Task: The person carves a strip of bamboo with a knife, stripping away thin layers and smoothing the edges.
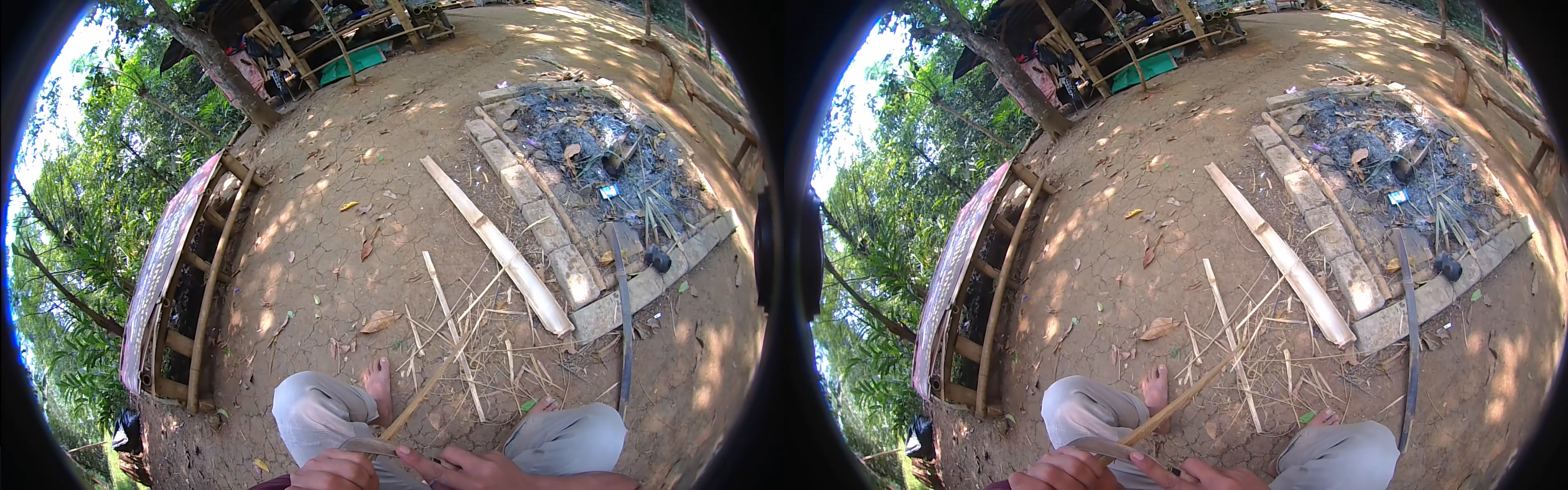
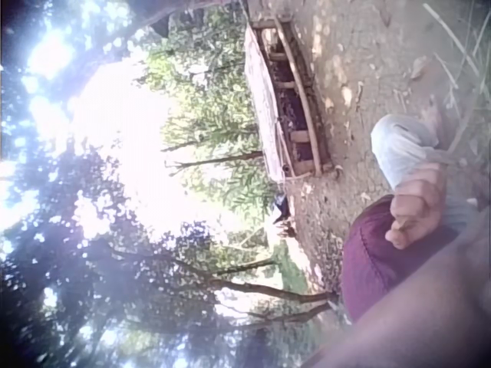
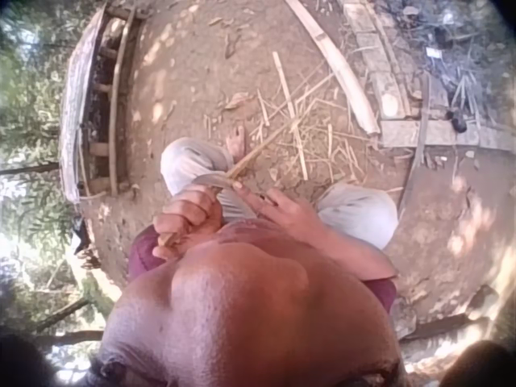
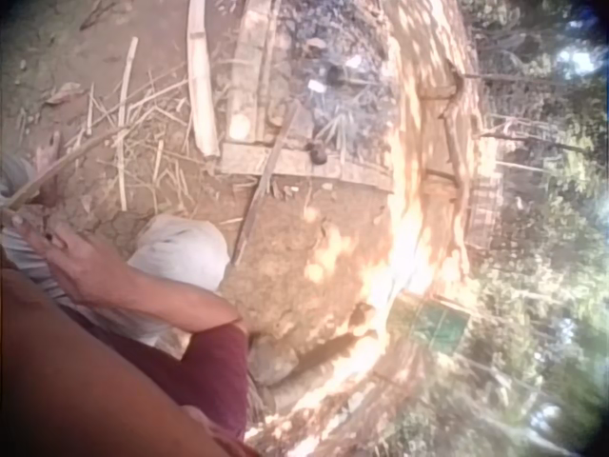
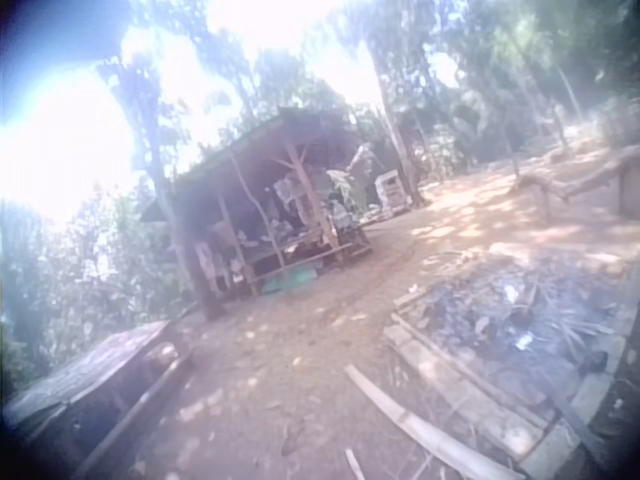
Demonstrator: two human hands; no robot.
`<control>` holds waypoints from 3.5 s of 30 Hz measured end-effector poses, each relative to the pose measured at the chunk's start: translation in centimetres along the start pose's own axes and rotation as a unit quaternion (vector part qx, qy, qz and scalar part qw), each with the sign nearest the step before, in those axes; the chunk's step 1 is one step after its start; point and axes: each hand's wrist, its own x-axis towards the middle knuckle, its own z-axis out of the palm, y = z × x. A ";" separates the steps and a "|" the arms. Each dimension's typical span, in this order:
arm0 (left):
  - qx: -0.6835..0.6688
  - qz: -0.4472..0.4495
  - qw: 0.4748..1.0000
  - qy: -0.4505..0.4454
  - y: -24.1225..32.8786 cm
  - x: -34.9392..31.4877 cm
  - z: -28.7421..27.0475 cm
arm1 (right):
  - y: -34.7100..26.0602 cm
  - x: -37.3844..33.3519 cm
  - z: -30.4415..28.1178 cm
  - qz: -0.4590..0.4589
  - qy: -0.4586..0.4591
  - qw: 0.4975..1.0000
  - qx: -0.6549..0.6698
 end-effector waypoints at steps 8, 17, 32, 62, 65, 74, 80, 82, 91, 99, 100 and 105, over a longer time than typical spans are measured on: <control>-0.006 0.008 1.000 -0.001 0.0 0.0 -0.1 | -0.1 0.4 -0.4 -0.042 -0.019 0.999 -0.026; -0.007 -0.003 1.000 -0.004 0.1 -0.1 -0.3 | -0.8 0.5 -1.0 0.002 -0.004 0.998 0.065; 0.012 0.027 0.999 0.012 0.0 -1.6 0.0 | 2.5 1.4 0.7 0.327 -0.198 0.922 -0.065; -0.103 0.056 0.987 -0.113 -0.3 -0.9 -2.1 | -2.1 -0.8 3.1 0.310 -0.048 0.949 0.032; -0.091 0.057 0.990 -0.094 -0.1 -0.9 -2.4 | -2.7 0.5 2.5 0.319 -0.060 0.946 -0.006; -0.023 0.036 0.998 0.049 0.2 -1.7 -1.4 | -3.4 3.3 2.1 0.358 -0.099 0.928 -0.028; 0.010 0.053 0.998 0.039 0.2 -2.0 -1.4 | -2.8 3.6 3.2 0.333 -0.044 0.939 -0.077; 0.029 0.029 0.999 0.033 0.7 -2.2 -1.5 | -2.7 3.5 3.5 0.326 -0.033 0.941 -0.085; 0.042 -0.015 0.999 -0.002 1.7 -2.8 -2.7 | -3.5 3.4 3.3 0.310 -0.033 0.948 -0.060; -0.004 0.052 0.993 -0.105 1.3 -2.9 -3.0 | -5.1 1.7 3.1 0.304 -0.027 0.951 -0.047; 0.014 0.038 0.991 -0.129 1.1 -3.0 -3.3 | -4.9 1.7 3.2 0.319 -0.032 0.946 -0.040; -0.011 0.057 0.986 -0.156 0.5 -3.7 -4.0 | -2.7 2.7 3.7 0.380 -0.068 0.918 -0.089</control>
